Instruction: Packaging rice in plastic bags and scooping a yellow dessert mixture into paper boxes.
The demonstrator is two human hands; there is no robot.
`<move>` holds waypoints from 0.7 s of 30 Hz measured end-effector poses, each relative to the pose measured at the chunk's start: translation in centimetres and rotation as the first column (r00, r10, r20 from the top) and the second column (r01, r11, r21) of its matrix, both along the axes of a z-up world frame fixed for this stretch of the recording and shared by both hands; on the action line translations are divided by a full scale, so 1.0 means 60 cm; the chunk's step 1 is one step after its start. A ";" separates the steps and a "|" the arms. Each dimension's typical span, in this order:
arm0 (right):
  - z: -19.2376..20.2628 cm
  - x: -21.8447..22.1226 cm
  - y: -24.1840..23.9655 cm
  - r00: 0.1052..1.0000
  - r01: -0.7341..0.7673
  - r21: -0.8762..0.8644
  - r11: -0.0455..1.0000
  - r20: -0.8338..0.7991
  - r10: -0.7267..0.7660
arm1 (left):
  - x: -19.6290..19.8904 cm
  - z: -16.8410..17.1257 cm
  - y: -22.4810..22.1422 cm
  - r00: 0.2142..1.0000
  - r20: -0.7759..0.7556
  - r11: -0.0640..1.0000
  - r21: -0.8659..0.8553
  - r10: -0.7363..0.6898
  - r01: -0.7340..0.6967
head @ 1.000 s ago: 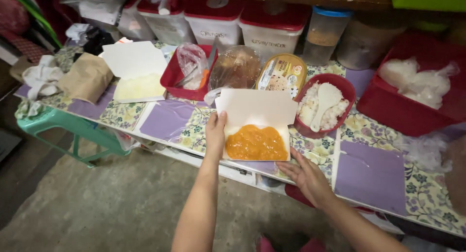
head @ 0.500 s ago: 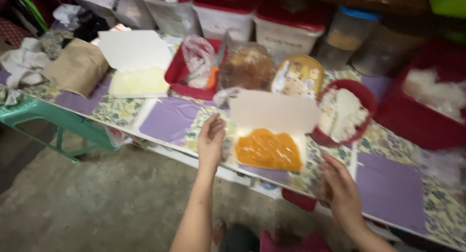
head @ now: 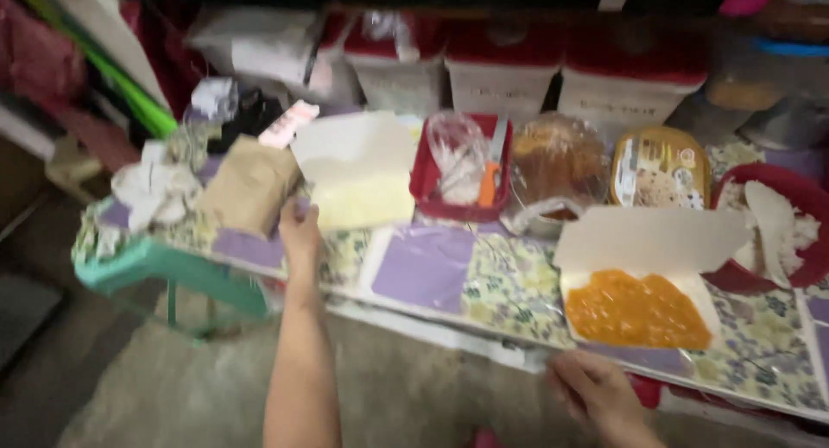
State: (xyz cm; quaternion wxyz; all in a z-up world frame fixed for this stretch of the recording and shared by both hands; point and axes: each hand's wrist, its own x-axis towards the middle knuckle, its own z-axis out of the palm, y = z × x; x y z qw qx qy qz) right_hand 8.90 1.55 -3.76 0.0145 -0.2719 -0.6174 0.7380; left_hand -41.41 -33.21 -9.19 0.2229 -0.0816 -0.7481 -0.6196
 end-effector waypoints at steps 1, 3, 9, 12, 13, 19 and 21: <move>-0.016 -0.009 0.001 1.000 0.019 0.002 1.000 -0.017 -0.019 | -0.024 0.019 0.005 1.000 -0.017 1.000 0.002 -0.019 0.019; -0.053 -0.009 -0.006 1.000 -0.004 -0.003 1.000 -0.020 0.004 | -0.057 0.047 0.015 0.970 0.137 0.979 0.072 -0.201 0.193; -0.116 -0.009 -0.033 0.988 -0.023 0.100 0.995 0.151 0.008 | -0.075 0.102 0.026 0.926 0.323 0.948 -0.183 -0.194 0.262; -0.082 -0.004 -0.062 0.982 -0.059 0.116 0.991 0.187 0.036 | -0.063 0.074 0.012 0.924 0.299 0.960 -0.068 -0.239 0.271; -0.066 -0.009 -0.065 0.981 -0.049 0.114 0.992 0.193 0.026 | -0.056 0.071 0.013 0.919 0.306 0.957 -0.068 -0.249 0.282; 0.003 -0.007 -0.109 0.989 -0.140 0.087 0.986 0.067 0.134 | 0.062 0.115 -0.018 0.888 0.329 0.907 0.375 -0.322 0.190; 0.007 0.001 -0.114 0.980 -0.198 0.106 0.974 0.042 0.195 | 0.111 0.161 -0.027 0.842 0.461 0.882 0.469 -0.279 0.036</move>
